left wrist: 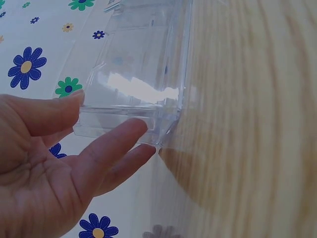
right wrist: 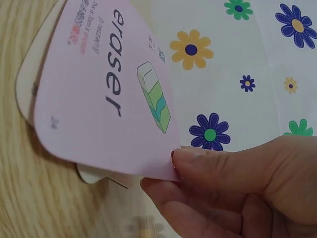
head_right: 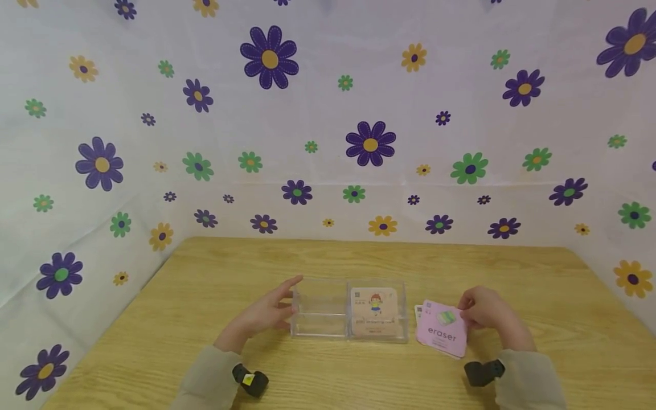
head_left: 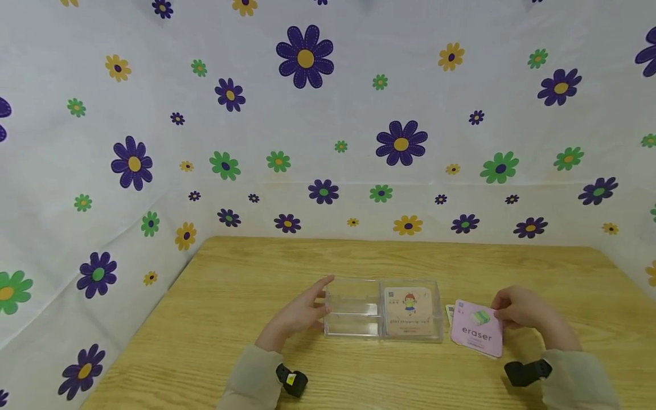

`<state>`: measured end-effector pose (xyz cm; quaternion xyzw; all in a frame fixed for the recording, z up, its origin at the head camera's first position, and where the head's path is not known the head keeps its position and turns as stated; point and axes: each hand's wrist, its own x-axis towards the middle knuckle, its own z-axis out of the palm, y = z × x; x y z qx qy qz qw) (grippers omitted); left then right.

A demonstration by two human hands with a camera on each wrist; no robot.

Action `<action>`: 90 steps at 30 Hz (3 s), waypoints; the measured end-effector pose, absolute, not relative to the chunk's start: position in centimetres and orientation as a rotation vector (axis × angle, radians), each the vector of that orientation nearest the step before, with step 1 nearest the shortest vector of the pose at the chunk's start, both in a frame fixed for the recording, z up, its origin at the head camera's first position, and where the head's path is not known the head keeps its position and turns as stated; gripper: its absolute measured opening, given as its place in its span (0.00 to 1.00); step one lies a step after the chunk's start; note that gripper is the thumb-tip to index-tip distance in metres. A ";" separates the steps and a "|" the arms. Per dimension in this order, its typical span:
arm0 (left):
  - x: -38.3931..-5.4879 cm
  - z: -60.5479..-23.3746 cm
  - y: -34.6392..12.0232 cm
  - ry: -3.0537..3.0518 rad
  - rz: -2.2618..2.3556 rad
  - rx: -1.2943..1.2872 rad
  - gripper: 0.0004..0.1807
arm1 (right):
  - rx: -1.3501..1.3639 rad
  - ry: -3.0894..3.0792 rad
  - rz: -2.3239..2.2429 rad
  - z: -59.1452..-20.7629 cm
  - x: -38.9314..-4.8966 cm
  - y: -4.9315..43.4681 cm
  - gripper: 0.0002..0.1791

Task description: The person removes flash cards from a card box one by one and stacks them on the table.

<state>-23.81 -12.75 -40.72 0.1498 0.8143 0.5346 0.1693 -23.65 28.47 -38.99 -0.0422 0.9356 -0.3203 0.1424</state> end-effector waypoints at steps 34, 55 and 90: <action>-23.9 -40.6 -12.6 2.267 1.553 0.434 0.32 | -0.256 2.902 -0.762 -38.2 -23.8 27.2 0.14; -24.1 -40.8 -12.3 2.272 1.539 0.427 0.32 | -0.608 2.781 -0.199 -38.8 -22.7 25.0 0.53; -24.0 -40.9 -12.7 2.278 1.547 0.404 0.32 | -0.521 2.761 -0.110 -39.2 -23.3 25.4 0.44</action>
